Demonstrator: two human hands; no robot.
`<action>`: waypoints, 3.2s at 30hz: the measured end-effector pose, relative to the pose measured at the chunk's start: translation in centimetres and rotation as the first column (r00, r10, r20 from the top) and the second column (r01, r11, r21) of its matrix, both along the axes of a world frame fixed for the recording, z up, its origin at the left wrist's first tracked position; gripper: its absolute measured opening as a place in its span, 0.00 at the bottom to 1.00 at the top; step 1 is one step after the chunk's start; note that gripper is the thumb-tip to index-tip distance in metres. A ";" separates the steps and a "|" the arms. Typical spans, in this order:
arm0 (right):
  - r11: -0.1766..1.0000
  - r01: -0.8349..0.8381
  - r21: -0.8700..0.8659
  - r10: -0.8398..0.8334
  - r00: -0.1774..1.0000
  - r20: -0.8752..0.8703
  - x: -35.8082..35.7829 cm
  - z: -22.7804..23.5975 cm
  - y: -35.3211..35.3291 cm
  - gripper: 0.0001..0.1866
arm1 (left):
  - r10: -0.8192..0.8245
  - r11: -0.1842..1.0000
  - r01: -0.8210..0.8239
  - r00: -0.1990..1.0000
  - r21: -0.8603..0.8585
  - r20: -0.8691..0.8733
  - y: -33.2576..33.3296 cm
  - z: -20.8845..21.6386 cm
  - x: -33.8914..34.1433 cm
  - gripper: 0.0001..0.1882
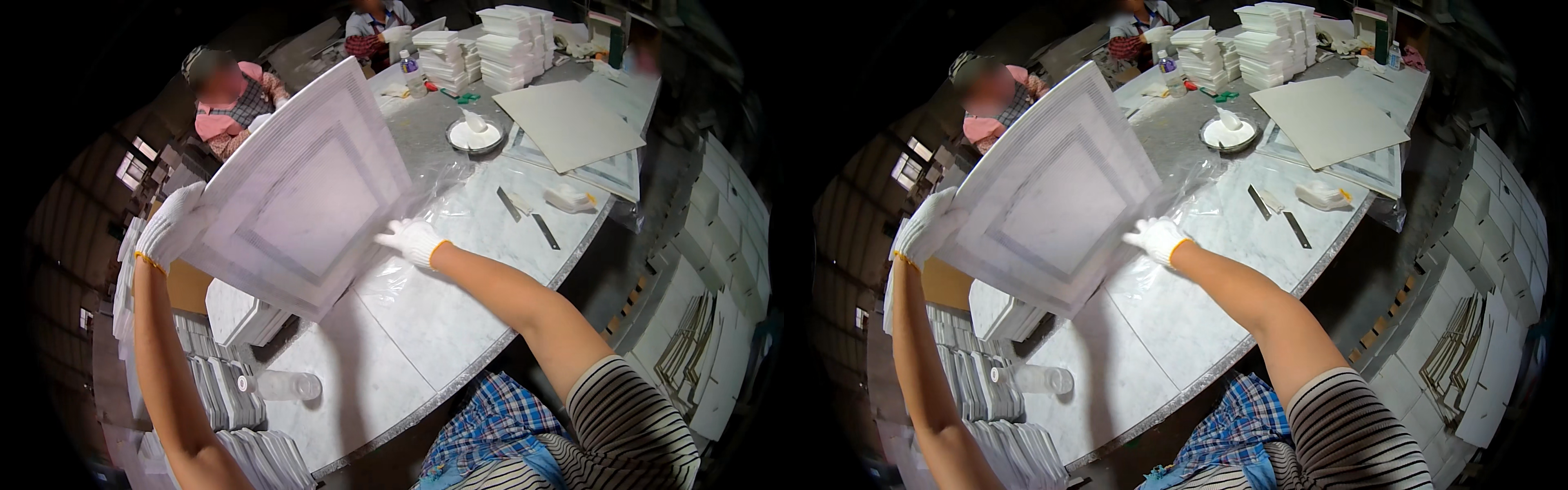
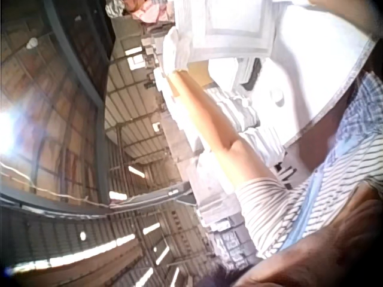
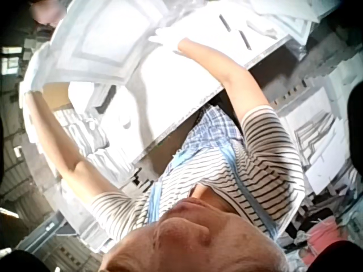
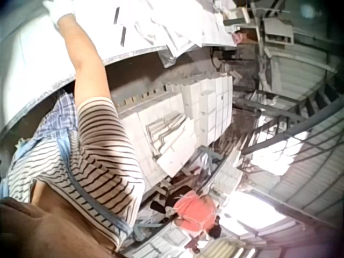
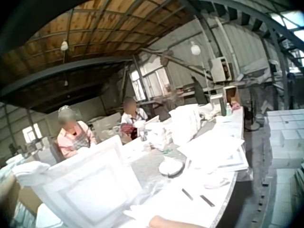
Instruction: The person wraps square marble-patterned tiles in clear plastic film. They use a utility knife to cut the film and a cardboard separator to slide between tiles. The person stacks the wrapped tiles on the table and continues the process with new tiles.
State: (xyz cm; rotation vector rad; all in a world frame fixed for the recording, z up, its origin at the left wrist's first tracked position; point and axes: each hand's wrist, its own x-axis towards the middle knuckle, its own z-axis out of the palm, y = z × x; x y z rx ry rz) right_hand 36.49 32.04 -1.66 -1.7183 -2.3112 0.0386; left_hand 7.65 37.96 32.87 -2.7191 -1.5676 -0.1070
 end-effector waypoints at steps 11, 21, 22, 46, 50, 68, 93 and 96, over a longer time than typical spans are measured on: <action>0.975 0.181 0.128 -0.201 0.964 0.171 7.1 -6.5 5.1 0.11 | 0.059 0.997 -0.061 0.996 0.043 0.062 1.8 -0.6 -1.2 0.17; 0.928 0.347 0.135 -0.368 0.909 0.196 10.2 -6.4 9.2 0.12 | 0.071 0.996 -0.074 0.996 0.044 0.057 2.6 -0.9 -1.3 0.17; 0.924 0.367 0.105 -0.381 0.907 0.177 10.6 -6.3 9.7 0.13 | 0.068 0.996 -0.071 0.996 0.054 0.048 2.6 -1.0 -0.9 0.17; 0.982 0.061 0.177 -0.018 0.972 -0.236 6.4 -0.6 4.9 0.13 | 0.058 0.993 -0.062 0.997 0.098 0.047 2.6 -1.6 -2.2 0.16; 0.924 0.034 0.381 -0.018 0.999 -0.044 6.5 -2.6 4.5 0.12 | 0.031 0.995 -0.034 0.999 0.091 0.039 2.6 -1.3 -1.9 0.16; 0.801 0.586 -0.123 -0.590 0.737 -0.330 9.6 -5.7 9.0 0.13 | 0.164 0.980 -0.171 0.984 0.105 0.066 1.9 -1.7 -1.9 0.18; 0.533 0.844 0.055 -0.844 0.527 0.099 30.4 -0.7 -2.0 0.19 | 0.085 0.982 -0.096 0.994 0.165 0.072 5.9 -3.0 -6.1 0.25; 0.465 0.848 0.253 -0.881 0.471 0.037 33.3 -3.7 -4.5 0.20 | 0.117 0.988 -0.132 0.978 0.077 0.173 5.6 -2.2 -4.9 0.25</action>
